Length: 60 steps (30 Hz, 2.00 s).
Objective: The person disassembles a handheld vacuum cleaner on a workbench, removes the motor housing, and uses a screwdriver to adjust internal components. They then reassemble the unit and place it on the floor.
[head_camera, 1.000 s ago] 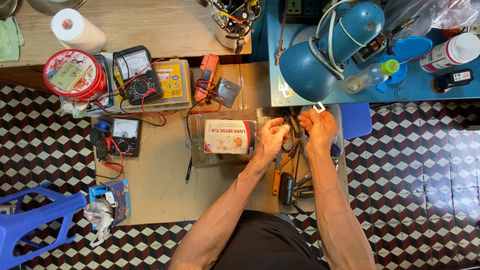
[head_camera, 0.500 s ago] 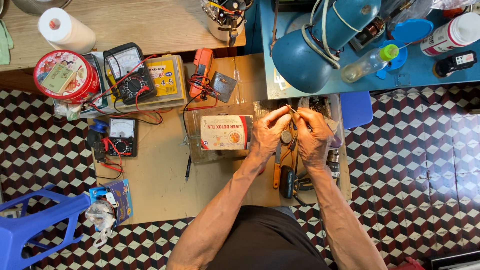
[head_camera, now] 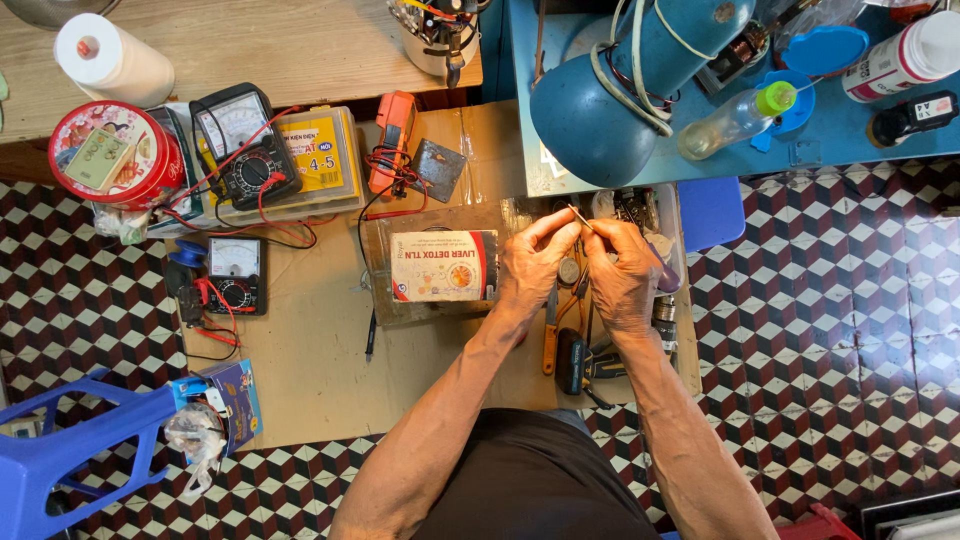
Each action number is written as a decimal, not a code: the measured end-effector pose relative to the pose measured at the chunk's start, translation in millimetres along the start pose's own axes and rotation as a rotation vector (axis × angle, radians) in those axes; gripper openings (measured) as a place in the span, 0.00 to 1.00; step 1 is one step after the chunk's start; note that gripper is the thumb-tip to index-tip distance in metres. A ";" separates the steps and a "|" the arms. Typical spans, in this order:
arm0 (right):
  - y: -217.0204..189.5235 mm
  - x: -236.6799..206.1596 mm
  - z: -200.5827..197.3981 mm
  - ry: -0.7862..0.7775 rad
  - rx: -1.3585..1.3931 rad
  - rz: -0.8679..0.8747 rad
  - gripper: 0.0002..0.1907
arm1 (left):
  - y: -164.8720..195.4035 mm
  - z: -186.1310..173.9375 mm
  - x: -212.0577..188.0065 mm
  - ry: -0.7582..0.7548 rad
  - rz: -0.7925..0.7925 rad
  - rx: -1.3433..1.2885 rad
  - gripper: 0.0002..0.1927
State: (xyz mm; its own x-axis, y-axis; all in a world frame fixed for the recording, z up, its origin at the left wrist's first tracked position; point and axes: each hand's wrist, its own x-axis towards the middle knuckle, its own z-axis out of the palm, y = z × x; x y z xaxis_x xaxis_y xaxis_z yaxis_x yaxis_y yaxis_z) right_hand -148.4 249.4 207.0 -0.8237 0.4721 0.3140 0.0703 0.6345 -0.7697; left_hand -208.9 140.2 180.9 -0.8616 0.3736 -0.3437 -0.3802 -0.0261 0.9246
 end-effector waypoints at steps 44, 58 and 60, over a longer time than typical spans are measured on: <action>-1.7 -33.9 -34.9 -0.397 0.581 0.650 0.16 | -21.2 0.1 -21.4 -0.125 -0.191 -0.338 0.14; 71.8 35.6 -138.2 0.261 0.354 0.600 0.20 | -6.9 12.6 -32.6 -0.016 -0.245 -0.301 0.16; 88.5 55.6 -144.1 0.292 0.241 0.454 0.16 | -11.7 15.1 -34.3 -0.017 -0.272 -0.283 0.16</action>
State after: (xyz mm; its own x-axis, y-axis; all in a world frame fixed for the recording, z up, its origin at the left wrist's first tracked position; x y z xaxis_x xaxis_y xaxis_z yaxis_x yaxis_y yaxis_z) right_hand -107.0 420.0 236.4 -0.5496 0.8346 0.0370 0.2222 0.1888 -0.9565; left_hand -169.9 141.7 184.3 -0.7116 0.4173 -0.5652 -0.6738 -0.1777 0.7172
